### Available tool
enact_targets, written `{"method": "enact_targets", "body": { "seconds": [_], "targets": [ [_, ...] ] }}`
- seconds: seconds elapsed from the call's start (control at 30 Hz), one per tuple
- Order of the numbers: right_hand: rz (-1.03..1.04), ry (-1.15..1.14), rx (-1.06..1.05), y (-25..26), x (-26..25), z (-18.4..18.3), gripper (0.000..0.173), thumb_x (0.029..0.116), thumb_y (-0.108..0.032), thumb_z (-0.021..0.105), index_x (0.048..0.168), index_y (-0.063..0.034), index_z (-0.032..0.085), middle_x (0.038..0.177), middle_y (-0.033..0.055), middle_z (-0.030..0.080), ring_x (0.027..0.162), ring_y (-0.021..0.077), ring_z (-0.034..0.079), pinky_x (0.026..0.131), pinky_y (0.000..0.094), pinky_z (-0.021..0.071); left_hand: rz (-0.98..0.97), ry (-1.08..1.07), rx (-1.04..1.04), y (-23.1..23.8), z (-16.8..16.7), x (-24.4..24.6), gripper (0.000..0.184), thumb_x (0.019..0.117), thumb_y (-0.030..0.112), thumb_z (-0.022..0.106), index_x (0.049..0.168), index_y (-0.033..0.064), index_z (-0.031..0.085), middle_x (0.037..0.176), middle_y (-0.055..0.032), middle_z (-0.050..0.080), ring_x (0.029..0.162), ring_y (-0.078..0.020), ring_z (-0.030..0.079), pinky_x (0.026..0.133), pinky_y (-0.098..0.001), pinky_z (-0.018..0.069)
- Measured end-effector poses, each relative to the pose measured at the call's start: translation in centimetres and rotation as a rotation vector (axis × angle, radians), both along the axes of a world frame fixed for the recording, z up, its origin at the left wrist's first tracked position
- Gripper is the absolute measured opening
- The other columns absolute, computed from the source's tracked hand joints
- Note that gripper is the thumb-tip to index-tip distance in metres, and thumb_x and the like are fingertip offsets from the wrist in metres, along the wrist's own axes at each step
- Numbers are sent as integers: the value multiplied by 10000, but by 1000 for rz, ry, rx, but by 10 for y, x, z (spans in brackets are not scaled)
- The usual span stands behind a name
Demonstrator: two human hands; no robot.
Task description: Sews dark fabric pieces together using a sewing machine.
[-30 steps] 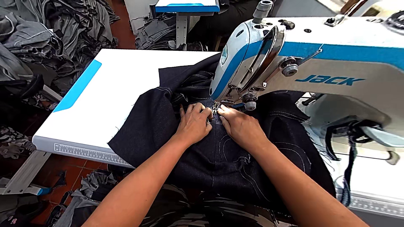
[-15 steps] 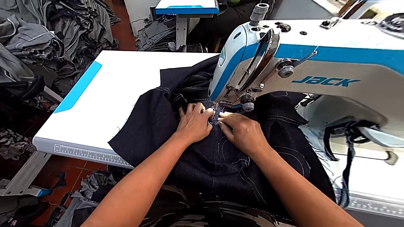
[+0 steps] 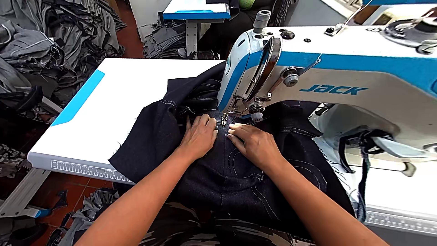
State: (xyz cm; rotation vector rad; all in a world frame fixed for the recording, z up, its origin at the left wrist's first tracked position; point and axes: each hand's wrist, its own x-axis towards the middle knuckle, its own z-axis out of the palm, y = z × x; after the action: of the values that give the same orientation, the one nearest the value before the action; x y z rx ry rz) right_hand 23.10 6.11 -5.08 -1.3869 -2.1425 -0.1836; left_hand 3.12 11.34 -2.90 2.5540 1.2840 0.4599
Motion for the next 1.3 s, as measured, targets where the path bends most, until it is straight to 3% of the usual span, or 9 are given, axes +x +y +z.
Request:
{"method": "enact_targets", "body": {
  "seconds": [0.1,0.17,0.3,0.57,0.77,0.87,0.97,1.17,1.3],
  "targets": [
    [8,1,-9,2,4,1,258,1017,-190,583,987,-3,758,1170,151,754,1113,327,727,886,511,589,28,15,32,-1,-1,4,280,1064,176,515,1313,133,634,1231,-165,616,1288,-403,541,1109,-747,283],
    [10,7,-9,5,6,1,253,1019,-185,583,995,-7,761,1183,142,754,1117,321,727,902,512,587,41,9,26,-1,-1,5,275,1062,163,504,1287,166,662,1258,-139,616,1320,-381,521,1120,-726,284],
    [16,15,-24,8,9,2,245,1014,-167,589,1009,0,768,1198,146,749,1119,331,726,913,522,580,34,-54,39,3,-2,5,246,1030,156,552,1180,135,745,1253,-124,648,1304,-361,541,1087,-649,370],
    [10,15,-24,16,10,1,283,1031,-177,559,1035,10,770,1194,159,750,1120,348,724,918,535,574,16,-44,18,17,0,6,244,1021,166,561,1177,115,742,1245,-126,644,1295,-354,538,1039,-590,425],
    [-16,6,-20,30,14,3,284,1026,-199,564,1030,-4,771,1135,177,761,980,394,749,774,587,573,18,-83,2,33,2,8,232,1002,148,565,1140,100,744,1225,-130,649,1280,-350,544,1055,-602,401],
    [-84,-14,-45,45,20,0,312,1023,-241,580,1032,11,763,981,241,746,889,453,731,737,626,555,20,-86,28,44,3,11,238,1008,151,560,1144,67,737,1222,-163,649,1251,-371,560,1018,-590,429],
    [-163,-32,-123,64,28,-1,372,1002,-297,624,1027,65,705,980,308,703,955,502,698,804,659,525,13,-108,33,61,5,15,236,982,126,581,1159,68,725,1215,-182,634,1231,-390,557,974,-589,445],
    [-131,62,-112,102,58,-44,475,958,-414,641,1170,8,688,1186,259,682,1196,416,629,1015,624,464,41,-146,65,73,2,19,215,971,151,617,1142,96,734,1166,-166,651,1189,-378,578,958,-567,450],
    [-158,40,-169,85,51,-24,413,966,-295,664,1163,67,684,1179,314,673,1176,475,629,995,672,455,46,-175,-9,77,5,21,254,955,115,624,1184,97,732,1224,-178,646,1244,-393,560,1018,-632,413]
  ]
}}
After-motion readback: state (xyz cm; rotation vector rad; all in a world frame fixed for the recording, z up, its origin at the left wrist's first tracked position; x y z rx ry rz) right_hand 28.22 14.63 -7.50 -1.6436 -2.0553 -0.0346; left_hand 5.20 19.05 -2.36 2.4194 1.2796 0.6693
